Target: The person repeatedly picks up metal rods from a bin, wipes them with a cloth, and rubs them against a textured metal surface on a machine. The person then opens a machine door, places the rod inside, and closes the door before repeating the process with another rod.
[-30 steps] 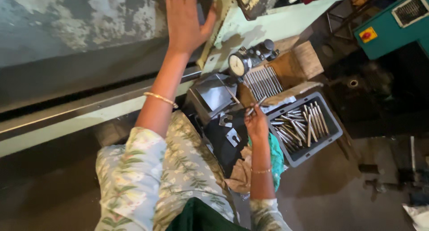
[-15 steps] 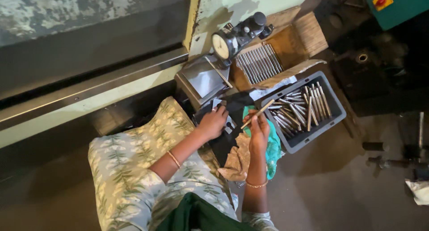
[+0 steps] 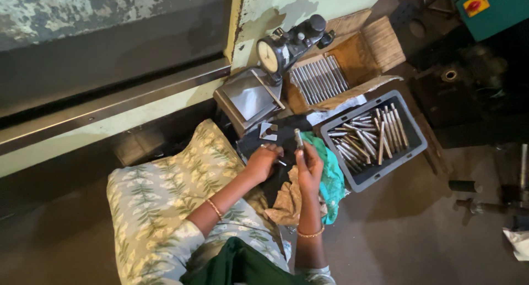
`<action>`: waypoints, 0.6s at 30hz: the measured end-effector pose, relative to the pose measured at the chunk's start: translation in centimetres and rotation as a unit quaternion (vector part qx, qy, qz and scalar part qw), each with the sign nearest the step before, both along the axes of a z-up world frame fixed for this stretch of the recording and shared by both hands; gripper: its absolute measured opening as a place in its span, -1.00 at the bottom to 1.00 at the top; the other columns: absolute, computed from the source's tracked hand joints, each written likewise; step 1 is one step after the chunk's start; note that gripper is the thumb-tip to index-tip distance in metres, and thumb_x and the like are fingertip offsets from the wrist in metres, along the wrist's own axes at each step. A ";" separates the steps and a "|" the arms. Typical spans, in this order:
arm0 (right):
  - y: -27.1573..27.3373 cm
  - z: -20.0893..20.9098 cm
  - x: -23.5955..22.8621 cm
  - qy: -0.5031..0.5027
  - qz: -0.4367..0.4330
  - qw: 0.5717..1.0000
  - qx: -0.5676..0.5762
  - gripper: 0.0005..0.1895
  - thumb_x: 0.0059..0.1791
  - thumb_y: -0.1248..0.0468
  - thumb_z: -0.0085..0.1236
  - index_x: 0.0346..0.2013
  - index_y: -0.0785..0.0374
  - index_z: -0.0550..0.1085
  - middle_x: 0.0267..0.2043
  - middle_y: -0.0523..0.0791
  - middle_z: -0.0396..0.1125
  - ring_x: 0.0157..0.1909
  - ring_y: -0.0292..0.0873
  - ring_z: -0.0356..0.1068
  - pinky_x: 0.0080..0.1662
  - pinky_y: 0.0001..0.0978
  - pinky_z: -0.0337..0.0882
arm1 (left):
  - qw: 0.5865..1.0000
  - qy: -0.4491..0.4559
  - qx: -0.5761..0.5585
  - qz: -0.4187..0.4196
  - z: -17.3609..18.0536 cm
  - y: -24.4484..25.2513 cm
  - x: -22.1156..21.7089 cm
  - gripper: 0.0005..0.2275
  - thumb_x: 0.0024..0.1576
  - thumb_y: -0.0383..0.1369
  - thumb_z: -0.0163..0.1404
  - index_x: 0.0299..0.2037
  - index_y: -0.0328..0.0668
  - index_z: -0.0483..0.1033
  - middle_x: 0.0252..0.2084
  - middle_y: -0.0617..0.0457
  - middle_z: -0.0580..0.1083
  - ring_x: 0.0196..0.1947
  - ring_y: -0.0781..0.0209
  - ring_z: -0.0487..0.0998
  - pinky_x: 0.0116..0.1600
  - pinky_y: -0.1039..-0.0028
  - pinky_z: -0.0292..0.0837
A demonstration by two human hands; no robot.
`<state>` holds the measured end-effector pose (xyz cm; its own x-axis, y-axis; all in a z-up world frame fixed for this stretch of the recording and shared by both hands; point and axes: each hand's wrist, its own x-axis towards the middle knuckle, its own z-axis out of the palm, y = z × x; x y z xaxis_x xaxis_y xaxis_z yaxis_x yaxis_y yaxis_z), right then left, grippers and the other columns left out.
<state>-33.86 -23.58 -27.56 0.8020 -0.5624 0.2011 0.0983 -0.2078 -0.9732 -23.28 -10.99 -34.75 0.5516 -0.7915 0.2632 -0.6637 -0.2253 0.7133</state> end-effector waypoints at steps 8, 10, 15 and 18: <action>2.7 1.7 1.1 0.027 -0.017 0.998 -0.056 -0.80 0.06 0.40 0.17 -0.02 0.35 0.44 -0.19 -0.18 0.36 -0.15 -0.35 0.32 -0.05 -0.51 0.36 | 0.818 0.512 -0.234 0.117 1.5 1.8 0.6 -0.88 0.35 -0.28 -0.17 -0.04 -0.03 0.41 -0.40 0.24 0.37 -0.39 0.40 0.40 -0.27 0.54 0.36; 3.7 2.8 1.4 0.037 -0.012 0.997 -0.061 -0.85 0.06 0.43 0.16 -0.07 0.34 0.46 -0.22 -0.19 0.37 -0.16 -0.36 0.33 -0.06 -0.52 0.36 | 0.760 0.579 -0.273 0.115 3.0 2.7 0.7 -0.84 0.38 -0.24 -0.20 -0.08 -0.01 0.43 -0.42 0.28 0.33 -0.44 0.48 0.33 -0.33 0.59 0.27; 5.4 4.9 2.2 0.061 0.018 0.993 -0.101 -0.86 0.05 0.46 0.14 -0.09 0.33 0.50 -0.26 -0.18 0.37 -0.23 -0.38 0.27 -0.16 -0.53 0.31 | 0.745 0.597 -0.234 0.183 5.1 3.9 0.0 -0.85 0.33 -0.27 -0.19 -0.16 -0.02 0.46 -0.41 0.29 0.33 -0.44 0.52 0.31 -0.38 0.62 0.14; 6.1 5.6 2.5 0.030 0.046 0.988 -0.145 -0.86 0.04 0.48 0.14 -0.10 0.34 0.49 -0.24 -0.17 0.39 -0.20 -0.37 0.32 -0.13 -0.53 0.35 | 0.760 0.543 -0.321 0.156 5.2 4.0 0.0 -0.87 0.30 -0.35 -0.16 -0.21 -0.11 0.45 -0.42 0.24 0.32 -0.43 0.48 0.30 -0.37 0.57 0.20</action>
<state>-31.40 -17.45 -21.97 0.8627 -0.4111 0.2943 0.0745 -0.4724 -0.8783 -23.29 -6.95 -29.55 0.8541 -0.4777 -0.2055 0.4100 0.3755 0.8312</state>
